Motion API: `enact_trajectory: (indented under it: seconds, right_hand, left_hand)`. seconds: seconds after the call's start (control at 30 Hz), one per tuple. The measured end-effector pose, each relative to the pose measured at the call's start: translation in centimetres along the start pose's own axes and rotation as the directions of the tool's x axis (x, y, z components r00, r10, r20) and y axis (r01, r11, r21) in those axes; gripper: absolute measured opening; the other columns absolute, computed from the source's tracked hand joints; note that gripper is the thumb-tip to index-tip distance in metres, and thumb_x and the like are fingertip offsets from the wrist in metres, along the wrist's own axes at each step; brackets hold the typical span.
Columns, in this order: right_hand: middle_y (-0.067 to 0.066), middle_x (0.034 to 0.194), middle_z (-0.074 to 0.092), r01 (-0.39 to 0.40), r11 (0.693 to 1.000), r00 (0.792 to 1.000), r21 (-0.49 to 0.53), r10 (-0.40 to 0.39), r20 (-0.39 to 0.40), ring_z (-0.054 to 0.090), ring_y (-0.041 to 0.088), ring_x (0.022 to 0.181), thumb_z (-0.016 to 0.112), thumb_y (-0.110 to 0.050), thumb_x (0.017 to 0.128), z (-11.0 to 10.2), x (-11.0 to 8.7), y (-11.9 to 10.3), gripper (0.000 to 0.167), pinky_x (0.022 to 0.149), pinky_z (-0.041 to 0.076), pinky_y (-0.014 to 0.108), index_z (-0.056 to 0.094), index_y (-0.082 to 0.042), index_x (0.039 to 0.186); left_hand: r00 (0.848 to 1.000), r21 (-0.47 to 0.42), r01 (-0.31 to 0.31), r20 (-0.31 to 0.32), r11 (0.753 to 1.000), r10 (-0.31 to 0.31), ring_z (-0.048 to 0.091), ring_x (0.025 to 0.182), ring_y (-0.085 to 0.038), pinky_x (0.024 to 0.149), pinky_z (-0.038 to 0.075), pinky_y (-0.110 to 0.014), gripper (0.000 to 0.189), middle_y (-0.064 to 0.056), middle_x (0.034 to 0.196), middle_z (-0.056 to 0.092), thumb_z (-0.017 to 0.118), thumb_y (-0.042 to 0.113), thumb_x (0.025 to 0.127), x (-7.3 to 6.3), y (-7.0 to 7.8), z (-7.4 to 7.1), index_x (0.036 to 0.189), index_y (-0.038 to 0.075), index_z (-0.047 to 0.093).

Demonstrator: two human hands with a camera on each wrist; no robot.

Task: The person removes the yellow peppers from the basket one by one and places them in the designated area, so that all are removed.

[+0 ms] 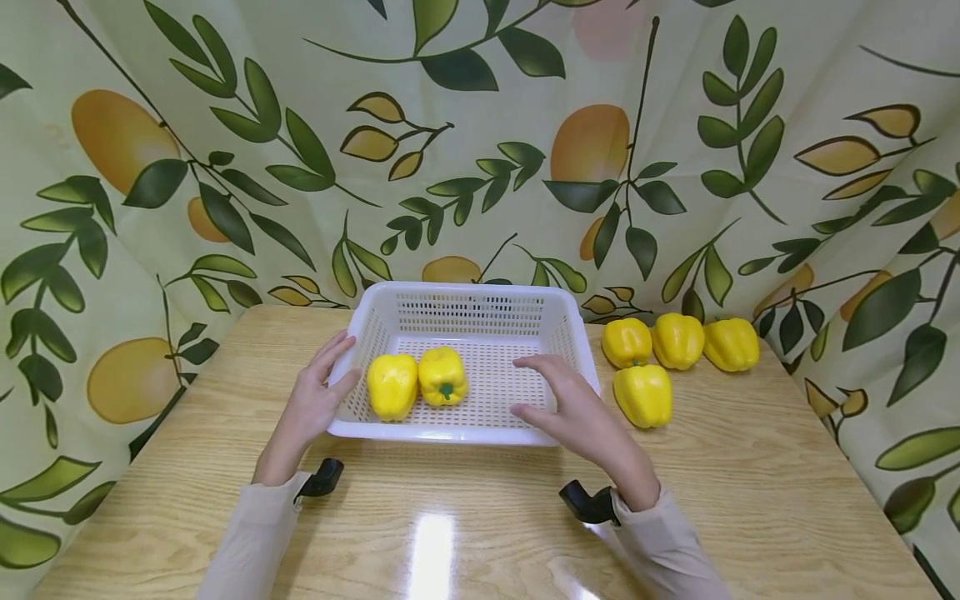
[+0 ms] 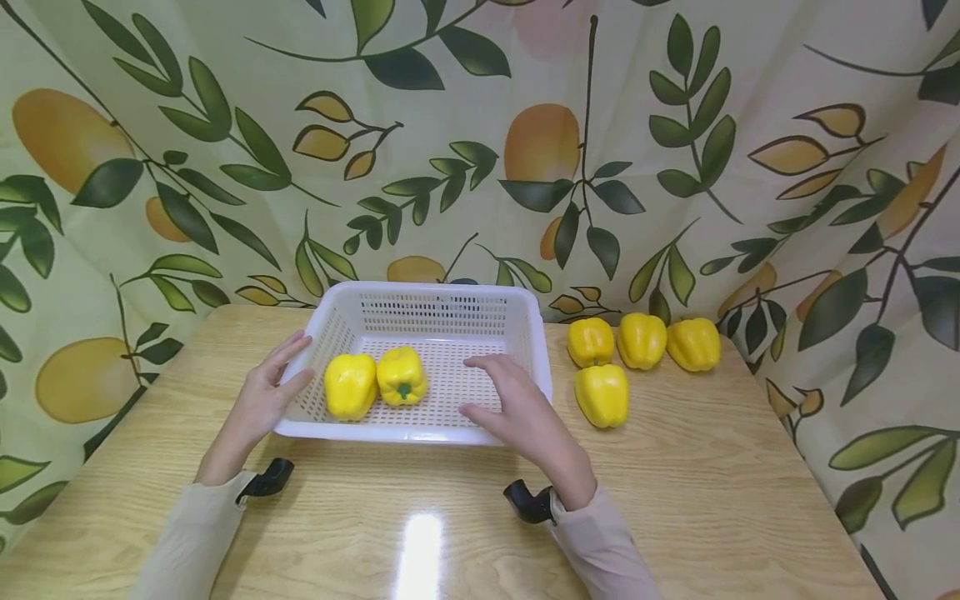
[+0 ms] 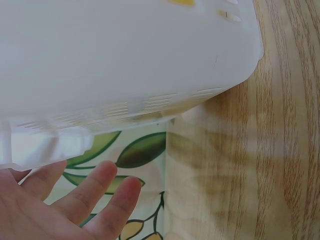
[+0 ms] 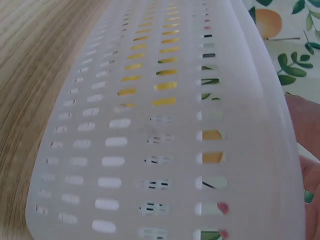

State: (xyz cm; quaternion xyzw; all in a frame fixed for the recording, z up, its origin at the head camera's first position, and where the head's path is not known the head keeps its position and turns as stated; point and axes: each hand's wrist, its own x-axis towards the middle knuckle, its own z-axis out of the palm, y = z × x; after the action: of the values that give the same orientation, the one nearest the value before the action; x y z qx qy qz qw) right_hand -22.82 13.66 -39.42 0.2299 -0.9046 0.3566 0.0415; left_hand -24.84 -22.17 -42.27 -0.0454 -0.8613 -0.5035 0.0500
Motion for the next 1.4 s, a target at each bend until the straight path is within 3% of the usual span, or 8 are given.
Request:
enact_trajectory:
  seconds: [0.2, 0.4, 0.83, 1.4]
  right_hand:
    - [0.009, 0.141, 0.057, 0.013, 1.000, 0.997, 0.026, -0.015, 0.070, 0.052, 0.029, 0.132, 0.076, -0.026, 0.087, 0.6, 1.1, -0.5, 0.058, 0.111, 0.043, 0.050, 0.054, -0.011, 0.138]
    - [0.009, 0.141, 0.057, 0.009, 0.991, 0.987, 0.135, -0.030, 0.158, 0.054, 0.035, 0.129, 0.075, -0.026, 0.088, 1.3, 2.1, -0.6, 0.057, 0.109, 0.045, 0.051, 0.054, -0.009, 0.138]
    - [0.008, 0.141, 0.057, 0.025, 0.981, 0.984, 0.193, -0.059, 0.171, 0.053, 0.033, 0.130, 0.074, -0.026, 0.088, 3.3, 3.9, -1.3, 0.056, 0.110, 0.044, 0.050, 0.055, -0.008, 0.137]
    - [0.010, 0.148, 0.050, 0.053, 0.998, 0.970, 0.046, -0.062, 0.234, 0.047, 0.028, 0.138, 0.075, -0.022, 0.087, 5.2, 5.5, -1.9, 0.054, 0.117, 0.039, 0.045, 0.055, -0.010, 0.136]
  left_hand:
    - [1.000, 0.008, 0.002, -0.003, 1.000, -0.002, 0.025, 0.150, -0.041, 0.118, 0.027, -0.060, 0.056, -0.014, 0.165, 0.022, 0.055, 0.013, 0.099, 0.0, 0.0, 0.0, 0.151, 0.002, 0.038]
    - [1.000, 0.008, 0.002, -0.004, 1.000, -0.002, 0.025, 0.150, -0.042, 0.117, 0.029, -0.060, 0.056, -0.015, 0.165, 0.022, 0.056, 0.011, 0.099, 0.1, 0.0, 0.1, 0.151, 0.002, 0.038]
    - [1.000, 0.002, 0.003, -0.002, 1.000, -0.003, 0.024, 0.150, -0.041, 0.118, 0.027, -0.059, 0.056, -0.015, 0.165, 0.021, 0.056, 0.012, 0.099, 0.1, -0.2, 0.2, 0.151, 0.002, 0.038]
    - [1.000, 0.011, 0.009, -0.001, 1.000, -0.009, 0.023, 0.150, -0.041, 0.118, 0.028, -0.059, 0.057, -0.014, 0.165, 0.020, 0.055, 0.011, 0.099, 0.0, -0.1, 0.0, 0.152, 0.002, 0.037]
